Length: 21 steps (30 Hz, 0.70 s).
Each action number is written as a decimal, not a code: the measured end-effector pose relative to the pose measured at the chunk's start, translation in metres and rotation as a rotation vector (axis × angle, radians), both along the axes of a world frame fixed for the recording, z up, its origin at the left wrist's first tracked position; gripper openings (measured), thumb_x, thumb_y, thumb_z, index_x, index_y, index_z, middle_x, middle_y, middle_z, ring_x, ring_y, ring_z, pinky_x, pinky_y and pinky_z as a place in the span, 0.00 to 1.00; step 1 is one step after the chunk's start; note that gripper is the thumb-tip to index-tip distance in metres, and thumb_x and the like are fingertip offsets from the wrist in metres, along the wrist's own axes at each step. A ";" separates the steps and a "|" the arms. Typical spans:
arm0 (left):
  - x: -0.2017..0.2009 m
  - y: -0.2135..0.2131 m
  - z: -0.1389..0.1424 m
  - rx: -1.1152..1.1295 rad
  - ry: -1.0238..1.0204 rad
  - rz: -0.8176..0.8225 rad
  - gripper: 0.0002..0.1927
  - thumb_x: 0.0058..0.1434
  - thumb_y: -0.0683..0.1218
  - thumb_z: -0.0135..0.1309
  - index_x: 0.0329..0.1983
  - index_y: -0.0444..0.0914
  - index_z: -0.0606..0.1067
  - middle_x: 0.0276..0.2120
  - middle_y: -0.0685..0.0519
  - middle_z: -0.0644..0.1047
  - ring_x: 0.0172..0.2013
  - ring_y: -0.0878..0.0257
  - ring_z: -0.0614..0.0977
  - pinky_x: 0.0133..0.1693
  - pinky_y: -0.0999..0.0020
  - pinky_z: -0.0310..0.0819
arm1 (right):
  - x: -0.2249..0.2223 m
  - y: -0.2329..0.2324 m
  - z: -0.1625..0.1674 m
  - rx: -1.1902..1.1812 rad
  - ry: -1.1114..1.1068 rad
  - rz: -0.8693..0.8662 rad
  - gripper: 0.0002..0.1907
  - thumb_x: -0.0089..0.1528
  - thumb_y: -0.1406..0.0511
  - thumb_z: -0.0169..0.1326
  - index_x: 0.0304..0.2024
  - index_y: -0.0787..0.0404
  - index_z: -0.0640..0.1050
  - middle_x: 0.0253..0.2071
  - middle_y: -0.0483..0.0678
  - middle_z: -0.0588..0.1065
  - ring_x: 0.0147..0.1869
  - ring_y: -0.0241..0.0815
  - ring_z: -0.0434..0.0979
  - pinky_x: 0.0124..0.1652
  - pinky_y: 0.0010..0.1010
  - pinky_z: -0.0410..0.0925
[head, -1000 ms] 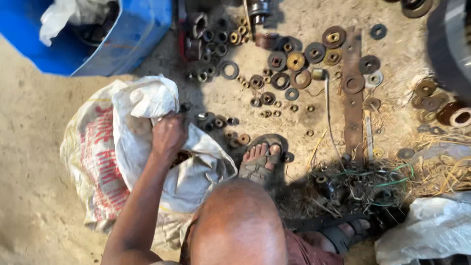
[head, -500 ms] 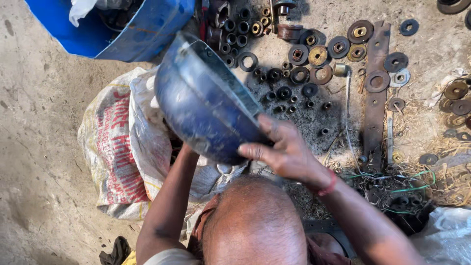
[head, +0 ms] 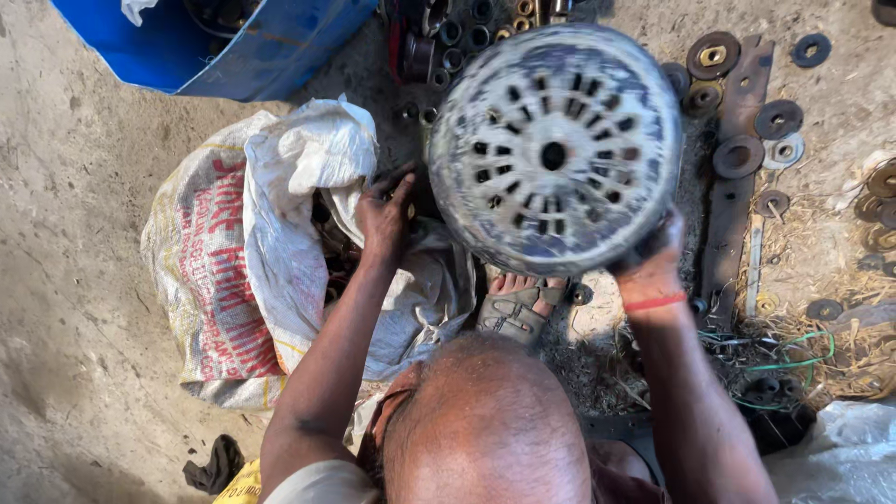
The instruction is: The person sits on the ground and assembles small metal fittings, picking up washers and rings one at a time and pressing them onto brass fittings. They place finished assemblies into a metal bucket and sort loose parts on the ground.
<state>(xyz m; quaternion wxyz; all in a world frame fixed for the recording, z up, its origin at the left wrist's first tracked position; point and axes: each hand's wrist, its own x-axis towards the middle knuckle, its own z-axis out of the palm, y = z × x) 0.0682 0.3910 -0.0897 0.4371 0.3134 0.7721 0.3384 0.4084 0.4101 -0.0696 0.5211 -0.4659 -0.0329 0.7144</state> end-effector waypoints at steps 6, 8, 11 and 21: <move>-0.004 0.002 0.007 0.082 -0.116 -0.004 0.15 0.66 0.51 0.63 0.48 0.36 0.84 0.34 0.56 0.82 0.33 0.69 0.77 0.36 0.73 0.71 | 0.031 -0.013 0.046 0.173 -0.258 0.044 0.19 0.73 0.58 0.51 0.60 0.64 0.76 0.56 0.51 0.73 0.58 0.46 0.74 0.57 0.38 0.69; -0.005 -0.002 0.009 0.002 0.165 -0.215 0.16 0.63 0.52 0.63 0.44 0.35 0.84 0.33 0.50 0.84 0.32 0.61 0.82 0.37 0.65 0.76 | 0.079 -0.006 0.076 0.233 -0.502 0.051 0.18 0.73 0.59 0.51 0.59 0.64 0.76 0.56 0.51 0.73 0.57 0.45 0.74 0.56 0.38 0.69; -0.008 -0.012 0.013 -0.055 0.513 -0.481 0.14 0.61 0.51 0.61 0.39 0.34 0.83 0.34 0.40 0.83 0.35 0.46 0.85 0.40 0.54 0.78 | 0.142 0.006 0.092 0.230 -0.901 0.178 0.17 0.72 0.59 0.51 0.59 0.63 0.75 0.55 0.50 0.72 0.56 0.45 0.74 0.54 0.38 0.69; -0.082 -0.035 0.028 -0.584 0.839 -0.924 0.17 0.52 0.51 0.64 0.33 0.32 0.81 0.36 0.34 0.81 0.40 0.39 0.83 0.43 0.46 0.78 | 0.156 -0.014 -0.004 0.179 -1.609 0.761 0.15 0.70 0.62 0.51 0.57 0.61 0.75 0.51 0.50 0.70 0.52 0.45 0.73 0.47 0.37 0.69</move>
